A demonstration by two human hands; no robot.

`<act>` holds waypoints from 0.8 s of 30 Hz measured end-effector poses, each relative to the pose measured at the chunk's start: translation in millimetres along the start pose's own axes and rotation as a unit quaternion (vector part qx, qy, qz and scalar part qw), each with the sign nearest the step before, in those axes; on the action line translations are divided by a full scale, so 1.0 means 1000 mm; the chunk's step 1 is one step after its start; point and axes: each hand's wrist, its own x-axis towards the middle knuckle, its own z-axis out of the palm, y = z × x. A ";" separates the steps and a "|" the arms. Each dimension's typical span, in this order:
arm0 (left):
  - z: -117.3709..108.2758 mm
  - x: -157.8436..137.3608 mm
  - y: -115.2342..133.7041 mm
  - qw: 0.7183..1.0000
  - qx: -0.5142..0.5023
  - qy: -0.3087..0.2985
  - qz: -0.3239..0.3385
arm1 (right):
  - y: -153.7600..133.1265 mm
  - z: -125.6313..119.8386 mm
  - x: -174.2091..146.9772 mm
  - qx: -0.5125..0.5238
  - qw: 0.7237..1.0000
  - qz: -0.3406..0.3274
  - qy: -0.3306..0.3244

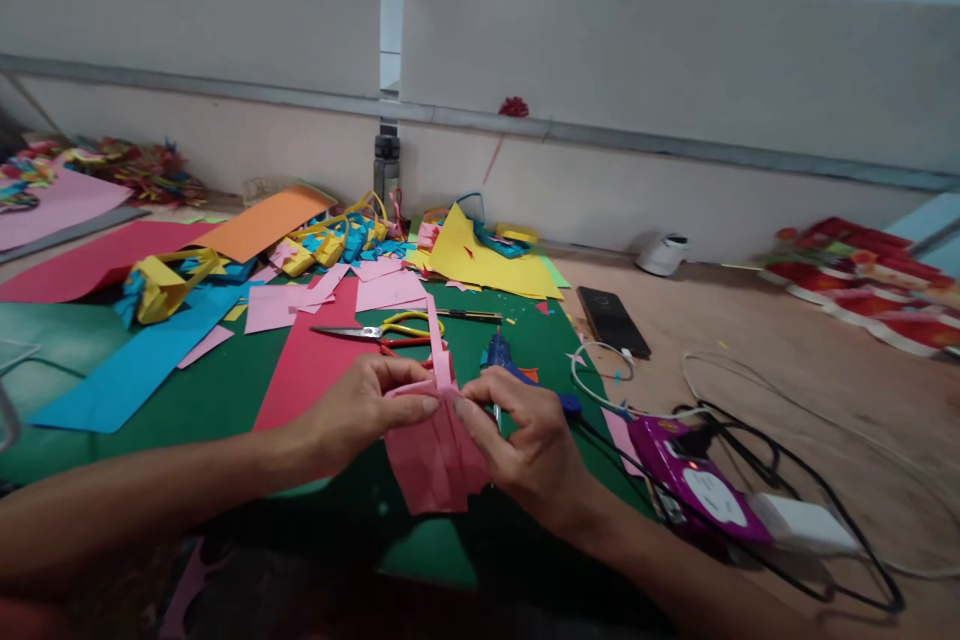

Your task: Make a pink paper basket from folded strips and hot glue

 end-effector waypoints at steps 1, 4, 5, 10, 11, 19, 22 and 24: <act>0.000 0.000 0.001 1.000 0.001 -0.001 -0.001 | 0.000 0.000 0.000 0.003 1.000 0.014 -0.010; 0.000 0.000 0.005 1.000 0.031 0.000 0.000 | -0.001 -0.002 -0.001 0.011 0.998 0.043 -0.033; -0.001 0.000 0.005 0.999 0.042 -0.002 0.001 | -0.002 -0.002 -0.001 0.013 0.998 0.045 -0.038; -0.001 0.002 0.003 0.999 0.037 -0.008 0.007 | -0.003 -0.003 0.001 0.039 0.998 0.036 -0.045; -0.001 0.002 0.002 1.000 0.026 -0.002 0.005 | -0.003 -0.003 0.001 0.049 0.997 0.041 -0.046; -0.007 0.016 0.010 0.984 -0.154 0.093 -0.005 | 0.005 -0.003 0.006 0.178 0.971 0.163 -0.003; -0.011 0.020 0.013 0.975 -0.196 0.101 -0.008 | 0.010 -0.003 0.007 0.184 0.963 0.187 0.064; -0.013 0.023 0.014 0.975 -0.204 0.086 0.001 | 0.012 -0.003 0.006 0.183 0.961 0.174 0.113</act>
